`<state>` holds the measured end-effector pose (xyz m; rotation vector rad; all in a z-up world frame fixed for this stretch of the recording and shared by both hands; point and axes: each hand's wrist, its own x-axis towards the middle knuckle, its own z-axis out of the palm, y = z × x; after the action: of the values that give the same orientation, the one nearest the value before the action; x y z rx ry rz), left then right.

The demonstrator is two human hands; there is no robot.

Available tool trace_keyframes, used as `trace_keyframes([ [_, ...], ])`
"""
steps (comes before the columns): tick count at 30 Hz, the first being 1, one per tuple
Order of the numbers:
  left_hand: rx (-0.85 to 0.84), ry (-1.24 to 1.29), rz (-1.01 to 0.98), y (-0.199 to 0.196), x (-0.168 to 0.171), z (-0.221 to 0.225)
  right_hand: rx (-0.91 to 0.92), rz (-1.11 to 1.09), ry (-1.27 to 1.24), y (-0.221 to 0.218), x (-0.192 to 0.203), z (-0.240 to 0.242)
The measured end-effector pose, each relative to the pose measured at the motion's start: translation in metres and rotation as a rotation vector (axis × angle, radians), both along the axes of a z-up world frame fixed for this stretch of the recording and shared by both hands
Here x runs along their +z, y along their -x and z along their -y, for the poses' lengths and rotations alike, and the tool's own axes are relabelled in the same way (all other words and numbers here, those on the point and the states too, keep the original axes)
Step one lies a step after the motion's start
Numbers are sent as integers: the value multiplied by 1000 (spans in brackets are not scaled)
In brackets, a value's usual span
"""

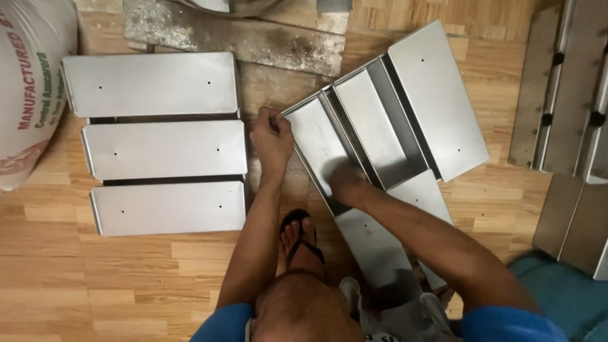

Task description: Cleaning and wiping down metal bread pans and bakery equipment components using a scouring pad.

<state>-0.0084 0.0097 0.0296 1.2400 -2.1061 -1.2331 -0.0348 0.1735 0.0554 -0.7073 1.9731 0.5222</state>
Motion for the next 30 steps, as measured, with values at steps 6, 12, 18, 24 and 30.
trace_keyframes([
  [6, -11, 11, 23, -1, 0, 1, 72, 95, 287, -21, -110, -76],
  [12, -57, -6, 115, -5, -2, 4, 319, -502, 927, -50, -218, -133],
  [18, -141, 3, 140, -8, -1, 10, -246, -49, 526, 87, 49, -5],
  [24, -240, 507, 40, 21, 7, 9, -347, -378, 695, 165, -49, -4],
  [30, -340, 632, 9, 40, -28, -1, -808, -172, 902, 158, -27, 14],
])
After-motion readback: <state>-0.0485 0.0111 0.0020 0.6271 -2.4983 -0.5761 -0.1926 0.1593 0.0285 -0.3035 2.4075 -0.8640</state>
